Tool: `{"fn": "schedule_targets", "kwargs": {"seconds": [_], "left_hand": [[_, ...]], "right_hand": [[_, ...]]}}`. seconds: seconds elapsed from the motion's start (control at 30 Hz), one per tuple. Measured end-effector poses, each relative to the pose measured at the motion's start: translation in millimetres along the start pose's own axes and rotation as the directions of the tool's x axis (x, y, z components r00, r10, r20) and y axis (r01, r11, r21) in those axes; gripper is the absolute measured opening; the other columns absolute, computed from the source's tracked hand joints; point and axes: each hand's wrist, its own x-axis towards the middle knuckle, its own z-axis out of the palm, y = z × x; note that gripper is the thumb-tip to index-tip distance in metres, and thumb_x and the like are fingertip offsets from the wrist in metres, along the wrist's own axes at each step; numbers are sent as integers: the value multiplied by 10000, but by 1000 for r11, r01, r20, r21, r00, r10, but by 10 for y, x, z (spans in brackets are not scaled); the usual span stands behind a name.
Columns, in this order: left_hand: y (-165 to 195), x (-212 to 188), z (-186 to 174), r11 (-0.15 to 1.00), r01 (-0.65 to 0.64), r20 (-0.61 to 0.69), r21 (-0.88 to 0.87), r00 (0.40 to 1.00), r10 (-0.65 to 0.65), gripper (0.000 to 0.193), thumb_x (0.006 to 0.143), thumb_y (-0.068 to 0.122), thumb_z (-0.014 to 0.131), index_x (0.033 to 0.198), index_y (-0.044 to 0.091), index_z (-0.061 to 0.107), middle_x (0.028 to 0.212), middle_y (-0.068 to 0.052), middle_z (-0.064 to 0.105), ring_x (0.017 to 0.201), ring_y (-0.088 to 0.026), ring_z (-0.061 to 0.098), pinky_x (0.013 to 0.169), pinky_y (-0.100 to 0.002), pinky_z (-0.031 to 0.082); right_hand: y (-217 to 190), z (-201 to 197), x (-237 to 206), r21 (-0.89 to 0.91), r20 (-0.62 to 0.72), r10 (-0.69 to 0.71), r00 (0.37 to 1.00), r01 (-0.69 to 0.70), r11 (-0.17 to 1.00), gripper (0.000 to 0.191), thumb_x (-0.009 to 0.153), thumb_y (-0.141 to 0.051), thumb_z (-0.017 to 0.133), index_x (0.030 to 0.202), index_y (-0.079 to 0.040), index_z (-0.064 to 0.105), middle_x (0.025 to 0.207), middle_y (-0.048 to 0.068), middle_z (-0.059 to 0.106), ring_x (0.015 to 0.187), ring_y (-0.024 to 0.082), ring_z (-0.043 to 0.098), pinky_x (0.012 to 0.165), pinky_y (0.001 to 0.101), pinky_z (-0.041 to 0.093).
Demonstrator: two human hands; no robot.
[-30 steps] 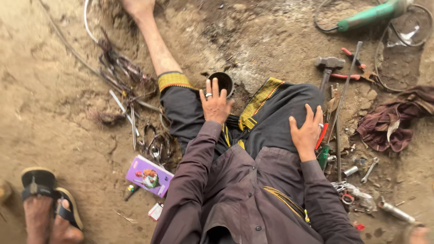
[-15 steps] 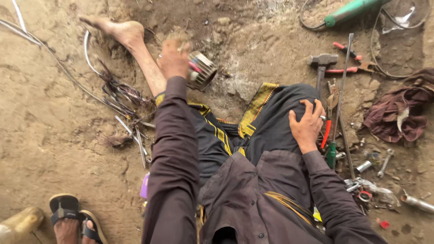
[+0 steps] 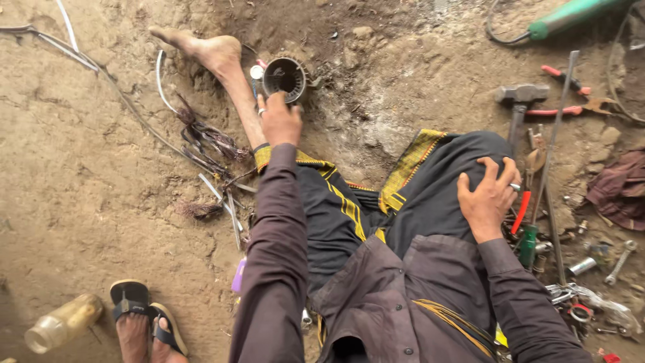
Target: The person sits on the ground and uses a hammer and metal rod to tap inside a cylindrical motor stator. They then use pliers to pull out internal components and a screwdriver to adjust parts. The person works on the motor stator throughout the clip.
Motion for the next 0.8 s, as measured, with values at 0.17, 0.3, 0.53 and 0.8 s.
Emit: {"fn": "schedule_targets", "kwargs": {"seconds": [0.17,0.3,0.53,0.8], "left_hand": [[154,33,-5,852,-311,8,421,941,340,246,839,168,725,1058,82,652,1066,-114,666,1048,-313,648,964,-511,424],[481,374,-109,919,-329,-196,217,908,371,71,1006,192,623,1007,124,642,924,-76,650,787,-278,671,780,-469,467],[1012,776,-237,902,-358,-82,242,918,387,292,844,398,752,965,150,656,1035,-100,639,897,-318,677,698,-491,497],[66,706,-236,627,-462,364,627,886,288,930,825,44,685,1618,322,287,1612,-187,313,1461,-338,352,948,-581,454]], "right_hand": [[-40,18,8,-32,3,-11,1000,11,999,509,928,-265,780,1364,-108,568,1522,238,408,1431,463,364,1091,593,382],[-41,57,26,-56,-49,-38,998,36,998,512,936,-283,787,1364,-104,570,1521,241,413,1429,464,367,1121,598,369],[-109,-210,-18,3,-38,-31,999,31,1000,503,928,-281,760,1360,-104,572,1512,254,414,1424,469,373,1146,586,353],[-647,344,-541,-34,588,-547,596,694,719,165,855,-167,621,975,-105,716,988,85,641,1026,293,606,905,462,463]]}}
